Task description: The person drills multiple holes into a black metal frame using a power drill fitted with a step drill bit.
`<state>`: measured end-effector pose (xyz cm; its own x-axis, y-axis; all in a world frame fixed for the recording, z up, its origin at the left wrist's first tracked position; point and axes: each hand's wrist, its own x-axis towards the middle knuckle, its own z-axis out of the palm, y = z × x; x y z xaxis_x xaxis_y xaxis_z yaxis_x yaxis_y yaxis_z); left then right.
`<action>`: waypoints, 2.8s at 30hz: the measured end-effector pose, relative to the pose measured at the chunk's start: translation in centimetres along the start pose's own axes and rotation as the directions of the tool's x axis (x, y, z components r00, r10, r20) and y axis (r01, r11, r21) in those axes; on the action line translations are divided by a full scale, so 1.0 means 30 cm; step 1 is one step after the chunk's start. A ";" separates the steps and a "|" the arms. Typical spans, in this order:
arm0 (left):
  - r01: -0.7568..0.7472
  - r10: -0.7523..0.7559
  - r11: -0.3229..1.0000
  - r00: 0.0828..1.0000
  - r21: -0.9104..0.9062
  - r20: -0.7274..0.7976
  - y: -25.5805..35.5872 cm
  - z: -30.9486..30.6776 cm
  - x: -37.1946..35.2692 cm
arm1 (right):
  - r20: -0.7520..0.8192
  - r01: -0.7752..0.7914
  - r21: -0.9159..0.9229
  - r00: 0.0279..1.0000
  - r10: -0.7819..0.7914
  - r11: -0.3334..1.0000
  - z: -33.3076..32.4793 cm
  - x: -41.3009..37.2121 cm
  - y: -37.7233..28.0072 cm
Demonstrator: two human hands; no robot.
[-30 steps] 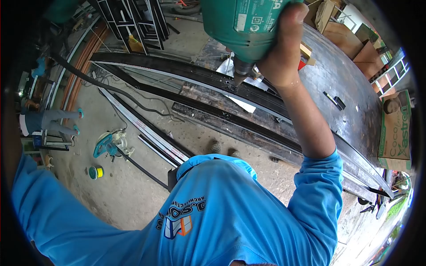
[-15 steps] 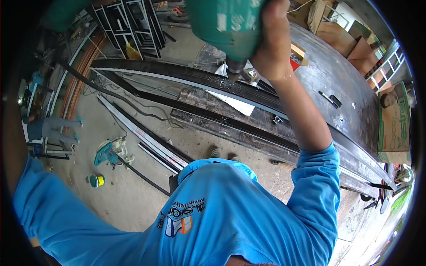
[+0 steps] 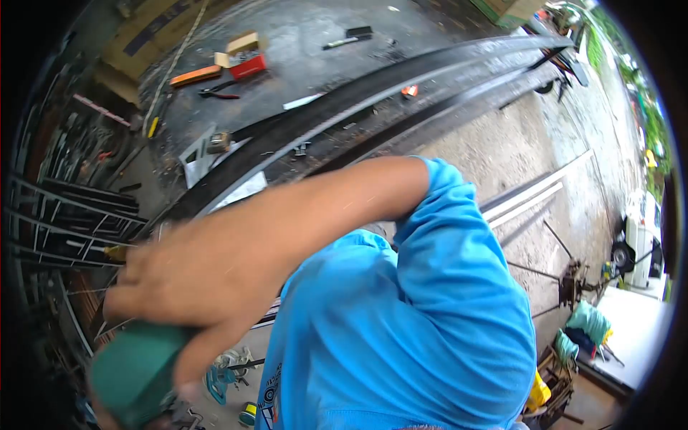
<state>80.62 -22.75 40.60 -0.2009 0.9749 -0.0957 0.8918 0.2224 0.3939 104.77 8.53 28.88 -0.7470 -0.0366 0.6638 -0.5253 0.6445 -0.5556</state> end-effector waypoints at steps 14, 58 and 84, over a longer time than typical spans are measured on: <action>0.105 -0.050 0.826 0.992 -0.554 0.115 0.607 1.169 0.634 | -0.306 -0.544 -0.822 0.668 0.678 0.165 -1.116 -1.087 0.055; 0.235 -0.214 0.947 0.970 -0.219 0.117 0.600 1.147 0.932 | -0.043 -0.485 0.046 0.872 0.487 0.873 -0.362 -1.061 0.376; 0.354 -0.320 0.935 0.841 0.003 0.436 0.636 1.078 1.081 | -0.077 -0.281 0.504 0.927 0.367 0.816 -0.197 -0.865 0.779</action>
<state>104.23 12.90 15.46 -0.2782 0.7461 -0.6049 0.7640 0.5536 0.3314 114.29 29.07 1.63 -0.8538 0.2617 0.4500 -0.4242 0.1513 -0.8928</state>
